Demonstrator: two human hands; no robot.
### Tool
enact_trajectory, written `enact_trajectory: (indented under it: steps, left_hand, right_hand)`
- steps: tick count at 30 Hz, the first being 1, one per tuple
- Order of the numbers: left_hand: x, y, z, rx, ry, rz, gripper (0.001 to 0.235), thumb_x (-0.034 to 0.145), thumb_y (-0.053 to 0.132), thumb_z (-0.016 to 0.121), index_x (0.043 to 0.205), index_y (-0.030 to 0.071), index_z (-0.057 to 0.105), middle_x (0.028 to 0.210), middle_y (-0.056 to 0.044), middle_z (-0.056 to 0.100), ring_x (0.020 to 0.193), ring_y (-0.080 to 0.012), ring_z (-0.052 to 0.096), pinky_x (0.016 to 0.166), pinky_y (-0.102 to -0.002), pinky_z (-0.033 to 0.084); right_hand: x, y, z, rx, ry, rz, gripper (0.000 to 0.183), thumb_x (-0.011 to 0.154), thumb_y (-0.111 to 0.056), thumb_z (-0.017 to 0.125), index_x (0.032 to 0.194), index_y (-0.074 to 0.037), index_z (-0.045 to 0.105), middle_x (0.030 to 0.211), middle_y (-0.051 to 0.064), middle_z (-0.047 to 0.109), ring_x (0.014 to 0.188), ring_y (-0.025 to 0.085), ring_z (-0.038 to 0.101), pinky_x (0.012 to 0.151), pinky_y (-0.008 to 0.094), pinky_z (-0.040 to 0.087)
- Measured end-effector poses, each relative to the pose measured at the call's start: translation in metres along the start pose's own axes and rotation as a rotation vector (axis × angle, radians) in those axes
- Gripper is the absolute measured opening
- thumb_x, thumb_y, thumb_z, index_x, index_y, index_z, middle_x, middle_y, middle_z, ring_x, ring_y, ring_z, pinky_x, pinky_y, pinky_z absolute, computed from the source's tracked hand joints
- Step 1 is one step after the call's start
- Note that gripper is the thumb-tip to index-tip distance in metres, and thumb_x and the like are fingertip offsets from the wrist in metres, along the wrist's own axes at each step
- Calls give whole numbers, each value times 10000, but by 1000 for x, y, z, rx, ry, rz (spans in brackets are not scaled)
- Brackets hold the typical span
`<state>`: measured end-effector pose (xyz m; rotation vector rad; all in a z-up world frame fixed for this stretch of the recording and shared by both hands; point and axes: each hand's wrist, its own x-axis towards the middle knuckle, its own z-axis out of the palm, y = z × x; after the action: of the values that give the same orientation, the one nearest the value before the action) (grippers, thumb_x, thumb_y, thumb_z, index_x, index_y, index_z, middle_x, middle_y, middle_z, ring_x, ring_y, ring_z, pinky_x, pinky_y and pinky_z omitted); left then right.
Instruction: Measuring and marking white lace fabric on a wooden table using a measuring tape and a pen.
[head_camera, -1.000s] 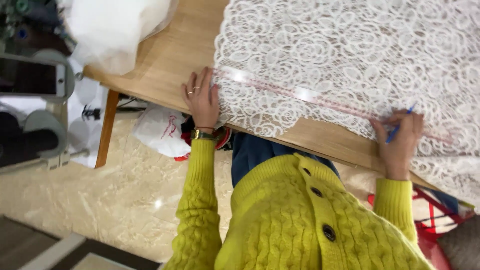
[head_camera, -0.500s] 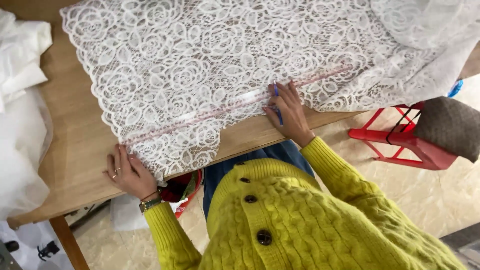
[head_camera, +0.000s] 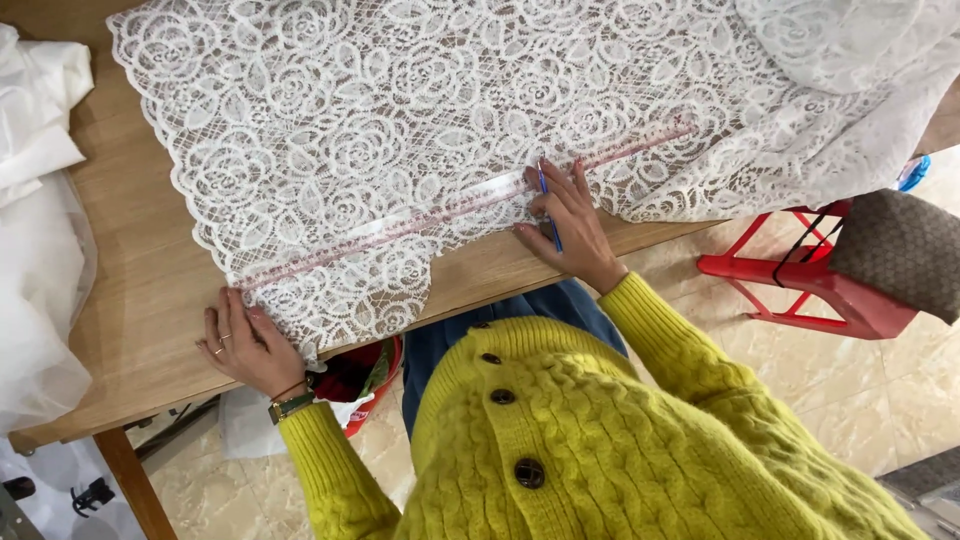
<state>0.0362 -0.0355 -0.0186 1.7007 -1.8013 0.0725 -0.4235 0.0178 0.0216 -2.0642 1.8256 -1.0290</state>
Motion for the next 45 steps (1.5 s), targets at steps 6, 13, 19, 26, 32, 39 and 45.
enact_trajectory:
  steps: [6,13,19,26,32,39,45]
  left_hand:
    - [-1,26,-2,-128,-1,-43,489,1061,312,671,1455,35,588,1414,-251,529,1290,-484,475,1073,-641,299]
    - [-9,216,48,-345,-229,220,515,889,269,791,1363,118,658,1388,-225,563,1380,-469,423,1176,-594,248]
    - [-4,330,80,-397,-485,548,578,878,298,822,1398,176,601,1474,-104,516,1497,-393,281,1184,-683,170]
    - [-25,360,92,-356,-327,487,353,993,278,694,1316,152,627,1380,-85,577,1386,-335,410,1179,-588,294]
    - [-74,388,114,-300,-388,593,332,1041,363,547,1316,194,627,1344,-20,595,1238,-220,541,1041,-467,433]
    - [-82,420,146,-144,-605,643,494,1043,542,424,1090,140,706,1076,-65,726,1061,-217,634,894,-416,446]
    - [-87,420,152,-275,-425,606,570,990,552,528,650,117,670,742,-43,639,905,-260,580,788,-448,372]
  right_hand:
    - [-27,6,-90,-297,-73,35,225,947,-353,756,1030,-195,617,1544,106,575,1538,324,339,1253,595,41]
    - [-83,94,-165,-466,-127,180,394,764,-74,781,1062,-91,523,1617,146,531,1488,393,410,1228,677,129]
    - [-40,169,-185,-292,-79,-70,228,860,-40,712,1015,-73,549,1098,155,744,1159,343,689,1261,578,295]
    - [71,149,-218,-212,-344,-71,272,908,176,611,1105,11,523,830,112,563,651,216,510,635,345,433]
    - [89,142,-225,-126,-454,-90,265,909,149,612,1101,5,499,857,127,558,691,254,530,621,372,407]
    - [60,86,-255,-68,-1072,267,169,998,-267,583,1032,-107,626,1289,84,720,981,255,727,790,346,637]
    - [44,106,-248,40,-847,105,277,972,-321,637,1133,-98,672,1071,59,736,987,218,700,797,359,504]
